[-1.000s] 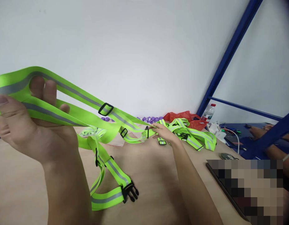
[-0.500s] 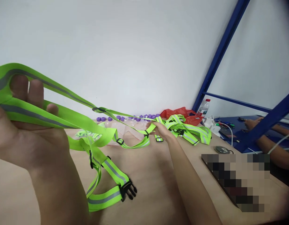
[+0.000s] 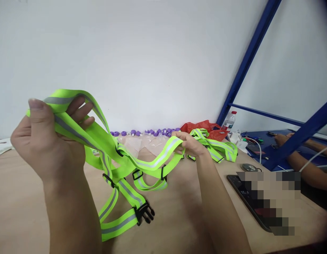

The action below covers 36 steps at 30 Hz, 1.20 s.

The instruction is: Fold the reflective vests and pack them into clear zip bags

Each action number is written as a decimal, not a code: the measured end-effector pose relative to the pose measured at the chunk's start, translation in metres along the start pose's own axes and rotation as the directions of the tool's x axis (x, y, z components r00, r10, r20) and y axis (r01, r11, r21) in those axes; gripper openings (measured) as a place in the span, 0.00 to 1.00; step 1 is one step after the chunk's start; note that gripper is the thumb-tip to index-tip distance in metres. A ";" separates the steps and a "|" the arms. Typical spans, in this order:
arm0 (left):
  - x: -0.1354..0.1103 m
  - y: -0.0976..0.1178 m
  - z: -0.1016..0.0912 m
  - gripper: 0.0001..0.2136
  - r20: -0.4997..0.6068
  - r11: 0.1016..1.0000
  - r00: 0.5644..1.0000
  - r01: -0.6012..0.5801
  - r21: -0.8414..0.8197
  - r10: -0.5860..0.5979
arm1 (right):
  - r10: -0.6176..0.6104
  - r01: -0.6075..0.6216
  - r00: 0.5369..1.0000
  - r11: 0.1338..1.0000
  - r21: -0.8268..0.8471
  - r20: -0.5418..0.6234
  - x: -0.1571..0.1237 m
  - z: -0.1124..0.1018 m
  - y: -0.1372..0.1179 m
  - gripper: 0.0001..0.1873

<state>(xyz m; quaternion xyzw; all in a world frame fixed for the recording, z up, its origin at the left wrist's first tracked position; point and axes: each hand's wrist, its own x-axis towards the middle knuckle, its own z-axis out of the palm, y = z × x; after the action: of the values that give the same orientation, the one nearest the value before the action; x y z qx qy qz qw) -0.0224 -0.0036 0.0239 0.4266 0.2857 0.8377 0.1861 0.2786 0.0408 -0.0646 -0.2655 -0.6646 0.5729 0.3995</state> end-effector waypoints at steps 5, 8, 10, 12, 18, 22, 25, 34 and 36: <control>-0.010 0.005 0.008 0.16 -0.013 0.994 0.997 -0.073 -0.080 0.072 | -0.004 0.003 0.999 1.000 0.016 0.045 -0.008 0.003 -0.012 0.31; -0.022 0.009 0.012 0.15 0.061 0.994 0.998 -0.014 -0.110 0.021 | 0.053 -0.051 0.996 0.998 -0.031 0.065 -0.008 0.010 -0.018 0.25; -0.029 0.009 0.013 0.15 0.155 0.995 0.987 0.053 -0.081 -0.040 | 0.041 -0.038 0.999 0.995 -0.090 0.023 -0.005 0.019 -0.024 0.23; -0.035 0.008 0.014 0.14 0.299 0.992 0.947 0.128 -0.021 -0.116 | -0.051 0.042 0.997 0.987 -0.157 -0.055 -0.002 0.031 -0.031 0.23; -0.050 0.004 0.025 0.18 0.703 0.957 0.651 0.155 0.247 -0.287 | -0.315 0.289 0.943 0.935 -0.208 -0.104 -0.004 0.066 -0.051 0.28; -0.058 0.006 0.033 0.18 0.772 0.938 0.532 0.204 0.281 -0.347 | -0.288 0.267 0.956 0.930 -0.251 -0.049 -0.008 0.077 -0.056 0.22; -0.062 0.005 0.035 0.17 0.775 0.929 0.513 0.243 0.280 -0.369 | -0.265 0.258 0.964 0.934 -0.247 0.005 -0.008 0.079 -0.056 0.16; -0.060 0.002 0.034 0.18 0.664 0.965 0.706 0.115 0.236 -0.247 | -0.067 0.089 0.995 0.939 -0.331 0.077 -0.004 0.077 -0.048 0.15; -0.058 0.004 0.031 0.18 0.662 0.966 0.711 0.099 0.238 -0.236 | -0.036 0.070 0.994 0.940 -0.335 0.105 0.000 0.082 -0.043 0.13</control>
<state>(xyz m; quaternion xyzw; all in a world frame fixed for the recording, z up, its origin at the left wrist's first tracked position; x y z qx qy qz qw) 0.0358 -0.0287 0.0056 0.6930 0.3109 0.5700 0.3132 0.2139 -0.0128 -0.0250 -0.2838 -0.7786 0.4518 0.3304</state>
